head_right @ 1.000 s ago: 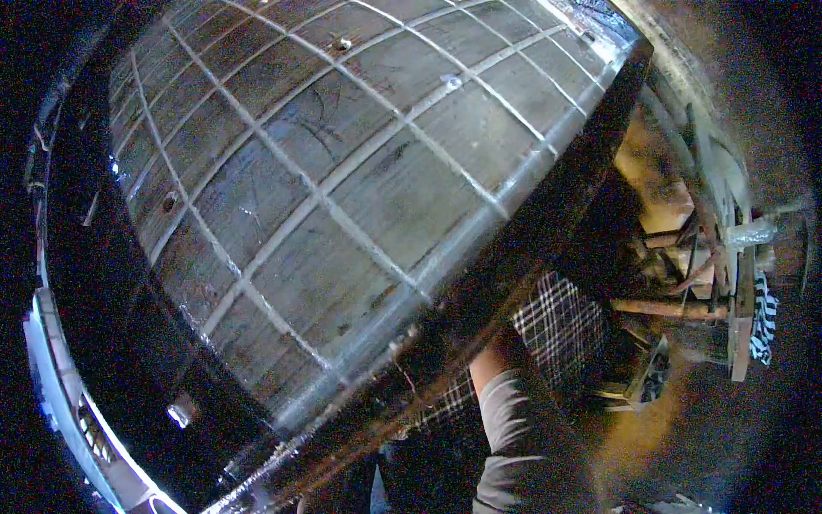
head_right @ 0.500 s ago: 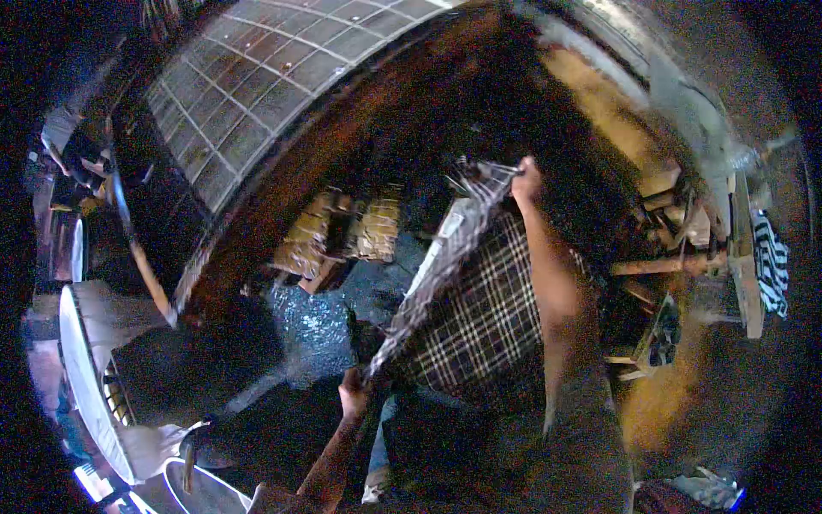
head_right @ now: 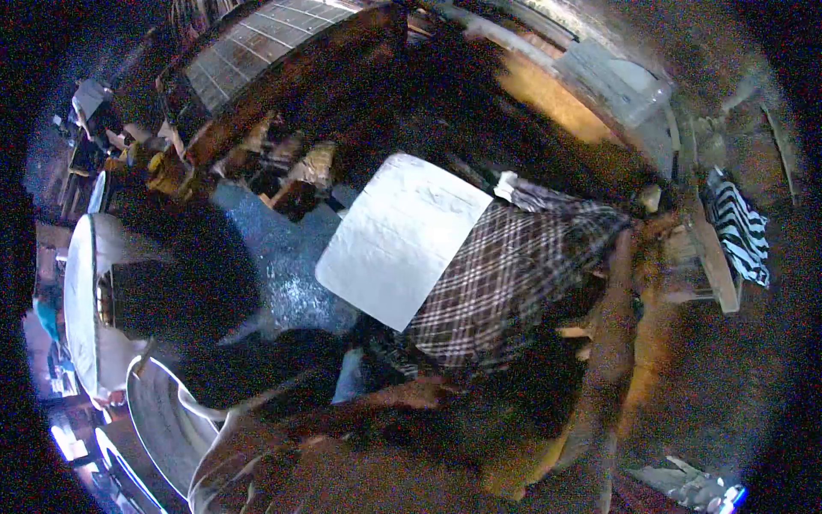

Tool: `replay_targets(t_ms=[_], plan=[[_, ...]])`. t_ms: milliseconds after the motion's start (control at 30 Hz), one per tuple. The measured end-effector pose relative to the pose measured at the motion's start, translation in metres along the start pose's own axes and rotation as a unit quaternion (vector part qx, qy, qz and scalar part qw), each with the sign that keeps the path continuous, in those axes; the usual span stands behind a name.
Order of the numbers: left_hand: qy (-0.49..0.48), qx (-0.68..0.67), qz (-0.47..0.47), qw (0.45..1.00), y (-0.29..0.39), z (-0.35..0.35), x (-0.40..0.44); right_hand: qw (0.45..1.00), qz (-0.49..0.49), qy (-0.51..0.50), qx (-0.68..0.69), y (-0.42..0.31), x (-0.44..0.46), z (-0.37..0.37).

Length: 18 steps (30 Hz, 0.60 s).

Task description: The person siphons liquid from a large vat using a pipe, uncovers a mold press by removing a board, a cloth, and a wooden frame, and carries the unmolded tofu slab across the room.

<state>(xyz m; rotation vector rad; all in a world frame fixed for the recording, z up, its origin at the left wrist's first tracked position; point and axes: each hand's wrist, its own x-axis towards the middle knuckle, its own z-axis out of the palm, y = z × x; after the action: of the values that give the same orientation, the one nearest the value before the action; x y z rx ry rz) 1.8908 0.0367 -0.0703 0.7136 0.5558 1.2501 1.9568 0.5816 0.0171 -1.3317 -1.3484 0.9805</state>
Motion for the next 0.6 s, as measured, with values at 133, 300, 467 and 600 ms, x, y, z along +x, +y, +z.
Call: replay_targets(t_ms=[133, 300, 467, 600], plan=[[-0.107, -0.081, -0.115, 0.984, -0.027, 0.082, 0.079, 0.999, -0.046, 0.023, -0.01, -0.061, -0.016, -0.115], [-0.139, -0.064, -0.249, 0.956, -0.057, 0.138, 0.142, 0.996, -0.074, 0.029, -0.042, -0.094, -0.039, -0.205], [-0.107, -0.037, -0.316, 0.942, -0.075, 0.127, 0.165, 0.994, -0.078, 0.0, -0.081, -0.094, -0.055, -0.215], [-0.05, -0.034, -0.341, 0.938, -0.077, 0.086, 0.164, 0.987, -0.068, -0.059, -0.137, -0.065, -0.065, -0.172]])
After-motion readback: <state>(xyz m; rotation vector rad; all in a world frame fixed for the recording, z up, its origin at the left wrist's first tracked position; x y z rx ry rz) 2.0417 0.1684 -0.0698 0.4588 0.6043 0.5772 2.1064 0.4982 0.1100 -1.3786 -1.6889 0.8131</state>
